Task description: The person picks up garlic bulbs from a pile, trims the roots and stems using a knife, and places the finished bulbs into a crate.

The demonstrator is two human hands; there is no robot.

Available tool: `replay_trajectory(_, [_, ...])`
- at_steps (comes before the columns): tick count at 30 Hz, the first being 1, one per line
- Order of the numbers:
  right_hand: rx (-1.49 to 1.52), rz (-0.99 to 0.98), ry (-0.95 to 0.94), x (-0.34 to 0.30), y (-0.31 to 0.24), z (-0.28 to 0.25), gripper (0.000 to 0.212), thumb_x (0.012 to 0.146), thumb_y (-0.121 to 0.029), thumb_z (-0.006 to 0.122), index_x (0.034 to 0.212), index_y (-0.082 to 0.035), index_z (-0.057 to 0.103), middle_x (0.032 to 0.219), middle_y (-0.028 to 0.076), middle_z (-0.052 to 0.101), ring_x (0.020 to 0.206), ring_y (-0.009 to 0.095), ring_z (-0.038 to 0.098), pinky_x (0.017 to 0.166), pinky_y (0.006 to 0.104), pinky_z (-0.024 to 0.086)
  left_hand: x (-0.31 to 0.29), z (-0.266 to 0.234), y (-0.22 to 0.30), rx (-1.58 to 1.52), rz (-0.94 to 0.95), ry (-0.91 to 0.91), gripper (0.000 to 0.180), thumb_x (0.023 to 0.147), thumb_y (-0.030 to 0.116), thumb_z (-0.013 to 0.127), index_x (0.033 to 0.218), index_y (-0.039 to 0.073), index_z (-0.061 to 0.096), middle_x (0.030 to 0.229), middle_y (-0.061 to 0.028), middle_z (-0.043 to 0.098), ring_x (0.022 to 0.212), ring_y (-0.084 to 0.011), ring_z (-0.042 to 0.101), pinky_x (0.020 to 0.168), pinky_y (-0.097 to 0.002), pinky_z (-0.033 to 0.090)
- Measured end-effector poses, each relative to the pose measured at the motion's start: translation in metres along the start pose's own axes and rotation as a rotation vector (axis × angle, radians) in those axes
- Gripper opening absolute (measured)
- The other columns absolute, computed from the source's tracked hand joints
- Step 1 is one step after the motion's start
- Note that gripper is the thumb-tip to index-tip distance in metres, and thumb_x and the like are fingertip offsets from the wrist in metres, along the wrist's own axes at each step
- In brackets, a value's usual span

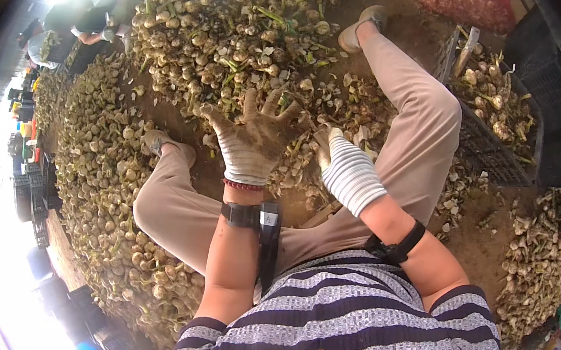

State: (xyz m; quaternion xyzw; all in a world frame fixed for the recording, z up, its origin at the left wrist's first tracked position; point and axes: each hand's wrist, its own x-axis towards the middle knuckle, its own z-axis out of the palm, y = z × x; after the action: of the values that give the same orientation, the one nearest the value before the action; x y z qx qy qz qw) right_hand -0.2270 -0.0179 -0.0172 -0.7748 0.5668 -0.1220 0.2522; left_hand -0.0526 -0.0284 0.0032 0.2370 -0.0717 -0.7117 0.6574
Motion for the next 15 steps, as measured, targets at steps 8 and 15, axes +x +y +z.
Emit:
replay_trajectory(8, [0.029, 0.177, -0.152, 0.025, 0.061, 0.026, 0.03, 0.087, -0.017, 0.053, 0.109, 0.003, 0.049, 0.097, 0.028, 0.06, 0.089, 0.042, 0.06, 0.078, 0.0462, 0.049, -0.009, 0.008, 0.015, -0.361, -0.121, -0.146, 0.122, 0.061, 0.084, 0.054, 0.149, 0.016, 0.005, 0.151, -0.0186, 0.009, 0.136, -0.0463, 0.015, 0.103, -0.0725, 0.015])
replay_trajectory(15, [0.581, 0.258, -0.163, 0.023, 0.029, 0.001, 0.035, 0.087, -0.025, 0.059, 0.11, 0.0, 0.052, 0.082, 0.013, 0.06, 0.067, 0.023, 0.058, 0.058, 0.0314, 0.047, -0.002, -0.014, 0.007, -0.013, -0.077, 0.059, 0.093, 0.077, 0.072, 0.053, 0.143, 0.013, 0.025, 0.138, -0.0154, 0.039, 0.115, -0.0339, 0.046, 0.102, -0.056, 0.031])
